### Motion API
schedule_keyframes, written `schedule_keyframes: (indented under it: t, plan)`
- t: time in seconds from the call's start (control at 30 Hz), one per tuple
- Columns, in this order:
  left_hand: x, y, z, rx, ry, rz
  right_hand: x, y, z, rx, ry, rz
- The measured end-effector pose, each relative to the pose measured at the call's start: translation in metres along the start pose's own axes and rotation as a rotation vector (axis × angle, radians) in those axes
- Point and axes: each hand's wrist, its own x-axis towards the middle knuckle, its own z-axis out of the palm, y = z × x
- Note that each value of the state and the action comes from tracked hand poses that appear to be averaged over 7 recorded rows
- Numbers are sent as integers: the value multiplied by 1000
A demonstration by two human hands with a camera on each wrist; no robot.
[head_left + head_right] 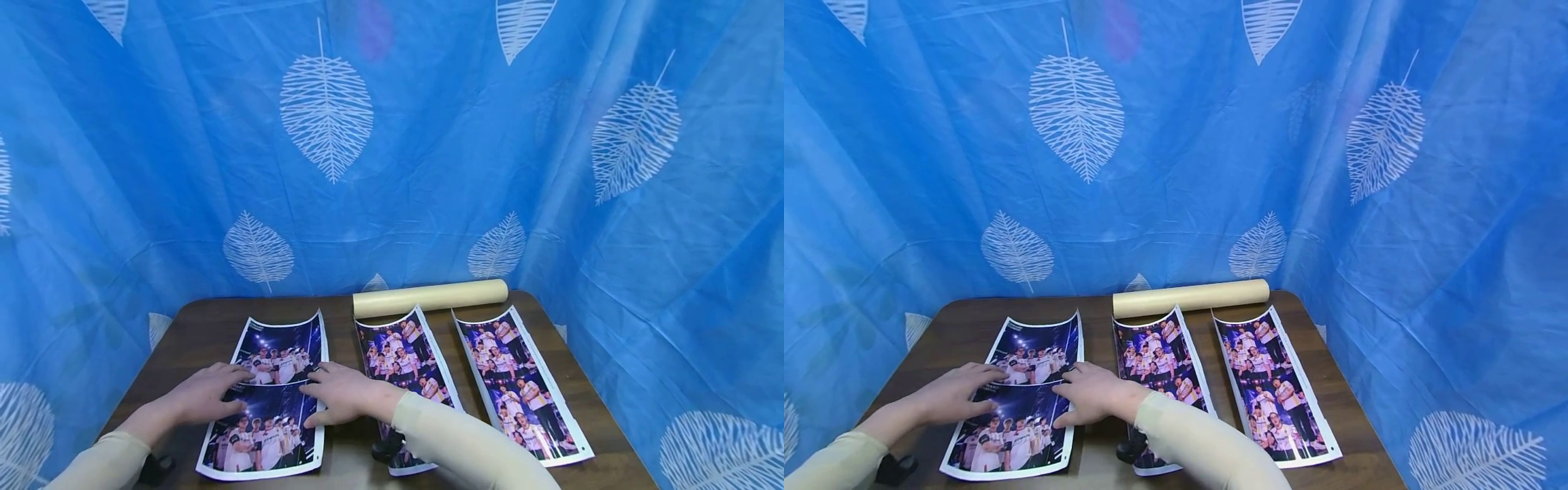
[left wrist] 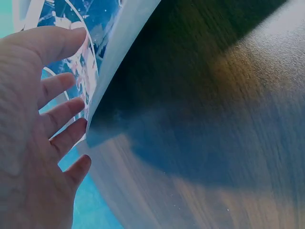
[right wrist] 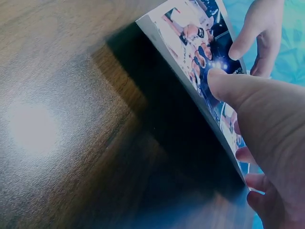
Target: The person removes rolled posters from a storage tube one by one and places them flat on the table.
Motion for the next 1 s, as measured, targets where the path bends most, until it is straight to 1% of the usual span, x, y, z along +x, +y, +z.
schedule_keyframes:
  t: [0.17,0.27,0.4,0.5,0.6,0.67,0.8,0.9,1.0]
  plan:
    - [0,2,0,-35,10,8,-4,4,4,13,21,-11]
    - [0,2,0,-69,27,8,-3,6,7,-10,39,-28]
    - [1,3,2,-92,93,30,-5,9,7,-24,70,-46]
    - [1,4,4,-85,167,68,-8,12,5,-22,102,-49]
    - [1,6,4,-81,225,99,-9,14,6,-16,120,-51]
    - [1,9,4,-82,250,108,-10,16,7,-12,127,-55]
    - [2,15,1,-99,265,102,-13,19,7,-5,130,-49]
    - [3,18,-1,-111,270,81,-15,22,6,-1,136,-34]
    - [4,20,-3,-104,274,60,-18,26,6,1,143,-22]
